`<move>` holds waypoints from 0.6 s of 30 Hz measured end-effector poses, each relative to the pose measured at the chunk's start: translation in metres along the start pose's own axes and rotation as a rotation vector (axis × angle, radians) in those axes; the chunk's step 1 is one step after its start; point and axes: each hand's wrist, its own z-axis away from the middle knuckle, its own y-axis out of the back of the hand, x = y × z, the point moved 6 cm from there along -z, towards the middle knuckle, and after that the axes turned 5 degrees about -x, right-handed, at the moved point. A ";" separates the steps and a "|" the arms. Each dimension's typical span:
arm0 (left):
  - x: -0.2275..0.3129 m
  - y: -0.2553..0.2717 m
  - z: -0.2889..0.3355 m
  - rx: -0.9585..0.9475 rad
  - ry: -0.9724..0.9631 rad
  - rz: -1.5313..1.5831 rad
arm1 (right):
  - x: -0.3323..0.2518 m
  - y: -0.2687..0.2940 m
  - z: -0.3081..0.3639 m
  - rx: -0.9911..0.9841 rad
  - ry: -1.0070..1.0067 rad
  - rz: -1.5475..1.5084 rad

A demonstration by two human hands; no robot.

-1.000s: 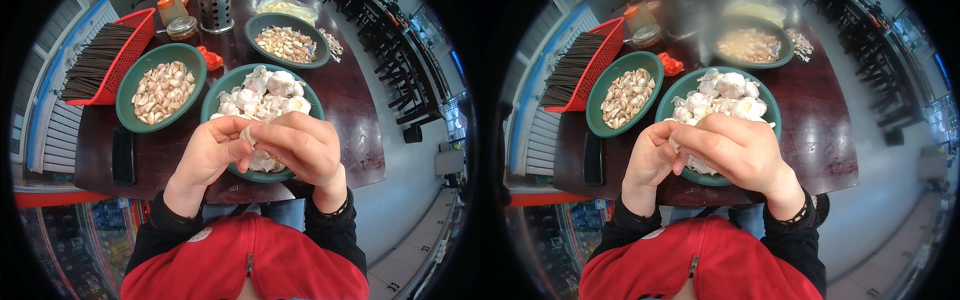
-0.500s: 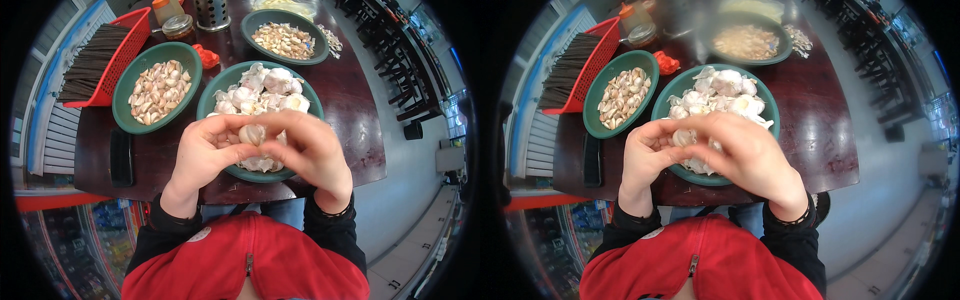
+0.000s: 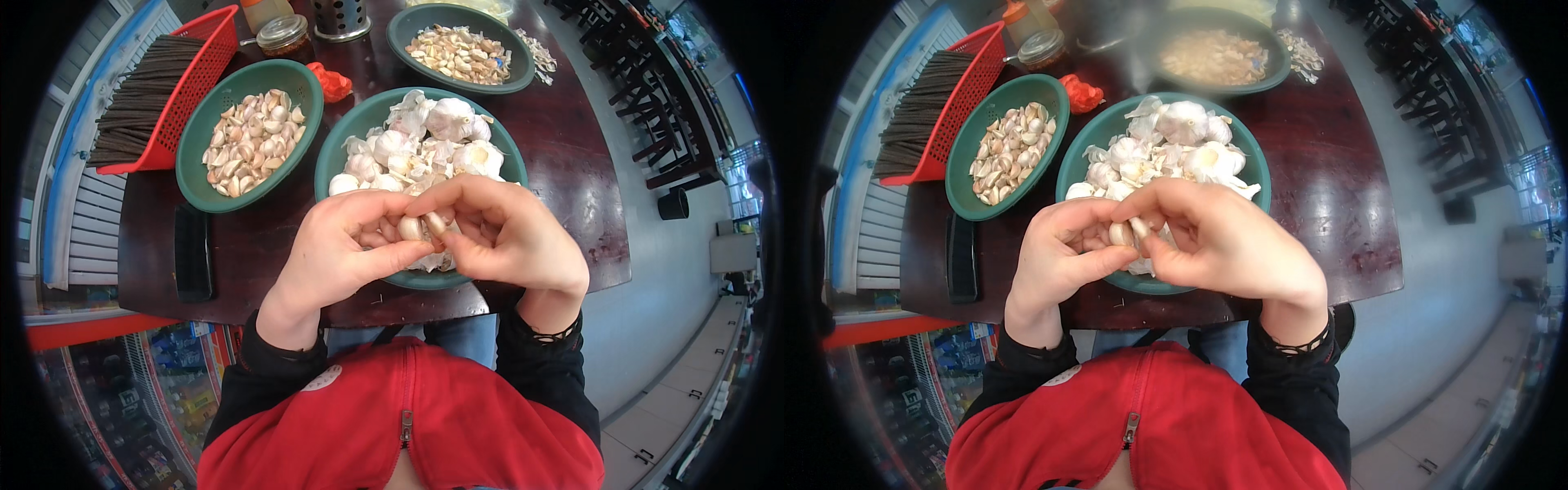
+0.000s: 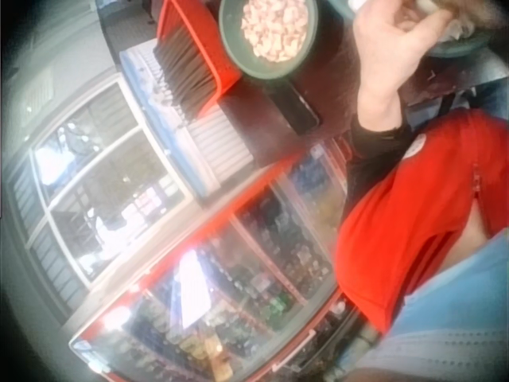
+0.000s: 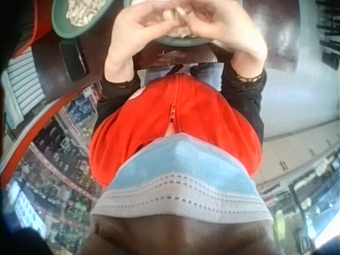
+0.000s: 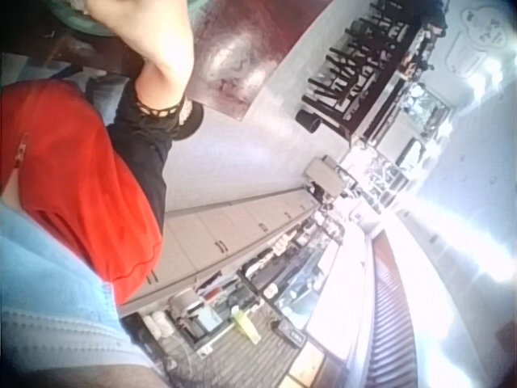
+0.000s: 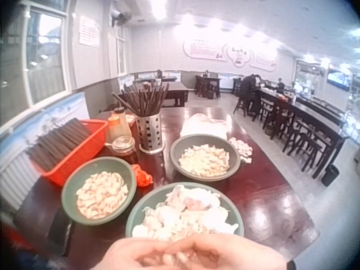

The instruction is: The person peels garlic cloves by hand, separating the cloves and removing the skins. They place the peeled cloves into a green bowl and the skins into another bowl. Later, they wipe a dining table with a purple cloth.

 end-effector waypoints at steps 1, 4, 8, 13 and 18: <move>-0.002 -0.002 0.000 -0.028 0.036 0.050 | 0.001 0.002 -0.002 0.009 0.006 -0.143; 0.003 -0.002 -0.002 -0.022 -0.094 0.229 | 0.007 0.010 -0.002 -0.042 -0.109 -0.480; 0.004 0.001 -0.004 0.062 -0.152 0.233 | 0.011 0.012 -0.011 0.070 -0.113 -0.448; 0.004 -0.001 -0.004 0.089 -0.189 0.043 | 0.011 -0.003 -0.022 0.234 0.050 0.032; 0.005 -0.004 -0.001 -0.043 -0.198 0.209 | 0.001 0.005 -0.016 0.320 0.196 0.236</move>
